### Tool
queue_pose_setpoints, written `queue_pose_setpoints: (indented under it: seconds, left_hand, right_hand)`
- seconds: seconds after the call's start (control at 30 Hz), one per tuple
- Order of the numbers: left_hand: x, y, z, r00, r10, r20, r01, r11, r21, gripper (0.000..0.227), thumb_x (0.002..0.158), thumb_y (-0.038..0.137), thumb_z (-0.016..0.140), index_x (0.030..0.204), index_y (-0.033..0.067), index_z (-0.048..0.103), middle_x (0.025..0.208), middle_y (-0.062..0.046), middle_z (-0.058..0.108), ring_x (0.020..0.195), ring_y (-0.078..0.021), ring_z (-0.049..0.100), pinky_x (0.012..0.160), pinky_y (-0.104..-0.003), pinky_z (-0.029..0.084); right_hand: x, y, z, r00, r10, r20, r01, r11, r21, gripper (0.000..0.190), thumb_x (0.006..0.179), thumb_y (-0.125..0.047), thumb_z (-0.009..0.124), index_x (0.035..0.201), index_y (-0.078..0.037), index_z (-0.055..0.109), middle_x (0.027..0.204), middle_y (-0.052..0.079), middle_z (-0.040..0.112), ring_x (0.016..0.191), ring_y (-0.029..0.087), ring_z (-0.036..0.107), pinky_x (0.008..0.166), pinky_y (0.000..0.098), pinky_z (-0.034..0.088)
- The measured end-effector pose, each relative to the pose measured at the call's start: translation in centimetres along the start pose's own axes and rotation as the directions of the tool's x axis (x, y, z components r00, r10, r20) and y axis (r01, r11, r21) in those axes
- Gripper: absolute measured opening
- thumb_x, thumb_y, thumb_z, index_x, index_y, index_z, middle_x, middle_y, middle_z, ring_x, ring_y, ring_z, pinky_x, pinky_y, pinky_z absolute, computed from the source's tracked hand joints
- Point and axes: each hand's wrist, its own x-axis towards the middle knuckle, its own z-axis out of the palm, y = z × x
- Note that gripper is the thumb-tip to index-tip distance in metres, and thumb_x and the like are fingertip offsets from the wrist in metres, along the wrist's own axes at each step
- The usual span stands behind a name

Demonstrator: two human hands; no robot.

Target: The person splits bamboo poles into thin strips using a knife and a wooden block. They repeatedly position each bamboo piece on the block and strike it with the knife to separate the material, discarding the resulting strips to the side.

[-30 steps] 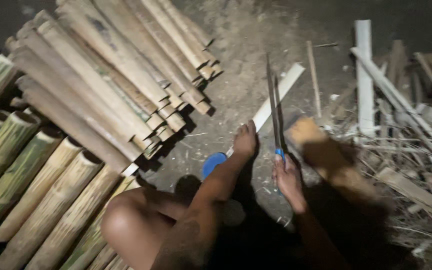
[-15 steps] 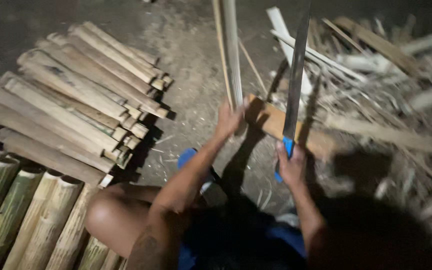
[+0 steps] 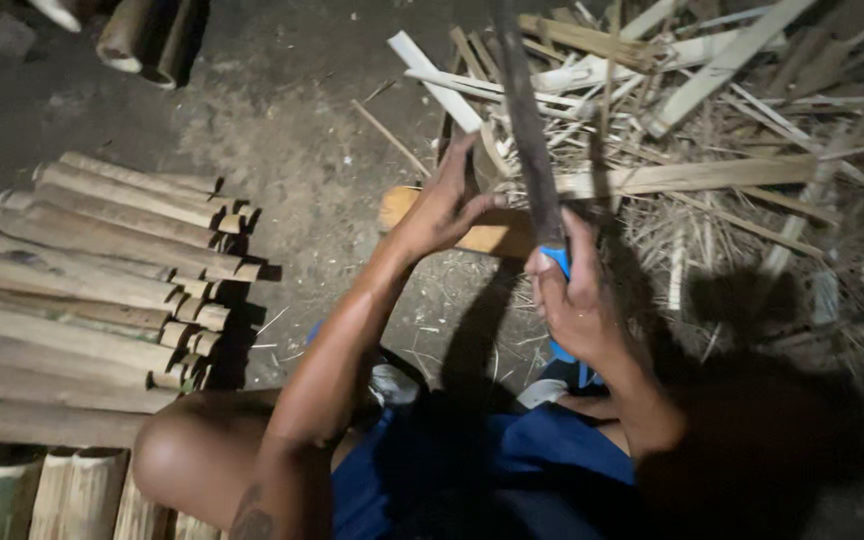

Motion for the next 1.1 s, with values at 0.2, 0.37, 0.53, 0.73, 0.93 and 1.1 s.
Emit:
queue_pose_setpoints:
  seconds: [0.2,0.37,0.53,0.73,0.93,1.1]
  left_hand:
    - [-1.2,2.7,0.8,0.998,-0.002,0.067,0.002,1.000,-0.014,0.079,0.094,0.029,0.079,0.152,-0.0013,0.035,0.147,-0.027,0.050,0.140,-0.0436,0.049,0.116,-0.046,0.041]
    - [-1.4,3.3,0.8,0.997,0.038,0.061,-0.037,0.999,-0.018,0.074,0.095,0.027,0.079,0.150,-0.0008,0.037,0.144,-0.026,0.053,0.136,-0.0432,0.054,0.113,-0.045,0.046]
    - [-2.0,3.4,0.8,0.997,0.033,0.072,-0.031,0.999,-0.025,0.073,0.095,0.025,0.078,0.150,-0.0004,0.038,0.143,-0.026,0.054,0.134,-0.0426,0.056,0.112,-0.046,0.048]
    - [-1.8,3.6,0.6,0.998,0.016,0.062,-0.015,1.000,-0.011,0.075,0.092,0.026,0.080,0.149,-0.0006,0.039,0.140,-0.026,0.056,0.132,-0.0437,0.057,0.109,-0.046,0.048]
    - [-1.8,5.0,0.0,0.999,0.049,0.019,-0.050,0.998,0.031,0.071,0.095,0.024,0.077,0.149,-0.0026,0.039,0.142,-0.028,0.055,0.132,-0.0450,0.057,0.111,-0.047,0.048]
    - [-1.7,5.3,0.5,0.998,-0.001,-0.064,0.007,0.996,0.091,0.067,0.095,0.026,0.077,0.145,-0.0013,0.042,0.140,-0.028,0.057,0.128,-0.0451,0.059,0.108,-0.047,0.051]
  right_hand:
    - [-0.7,-3.1,-0.8,0.992,-0.129,-0.009,0.124,0.970,-0.211,0.031,0.103,-0.007,0.048,0.133,-0.003,0.044,0.082,0.004,0.061,0.060,0.011,0.060,0.055,0.0296,0.050]
    - [-0.9,-3.9,-1.0,0.997,-0.075,-0.007,0.073,0.977,-0.200,0.022,0.103,-0.007,0.050,0.125,-0.003,0.047,0.079,0.004,0.060,0.060,0.012,0.060,0.055,0.0310,0.050]
    - [-1.4,-2.9,-0.8,0.995,-0.096,0.021,0.098,0.980,-0.173,0.028,0.103,-0.008,0.051,0.129,-0.002,0.046,0.081,0.006,0.060,0.062,0.014,0.060,0.056,0.0328,0.051]
    - [-1.5,-2.2,-0.5,0.957,-0.290,0.003,0.277,0.909,-0.313,0.033,0.104,-0.008,0.054,0.134,-0.001,0.045,0.089,0.013,0.064,0.074,0.027,0.065,0.068,0.0409,0.054]
    - [-1.4,-6.0,-1.0,0.955,-0.296,0.029,0.276,0.843,-0.462,0.031,0.103,-0.011,0.054,0.131,-0.002,0.044,0.082,0.018,0.066,0.071,0.036,0.069,0.060,0.0474,0.052]
    - [0.0,-6.5,-1.8,0.983,0.118,0.143,-0.001,0.774,-0.633,0.019,0.111,-0.020,0.046,0.116,-0.002,0.040,0.067,0.016,0.065,0.046,0.035,0.067,0.043,0.0438,0.050]
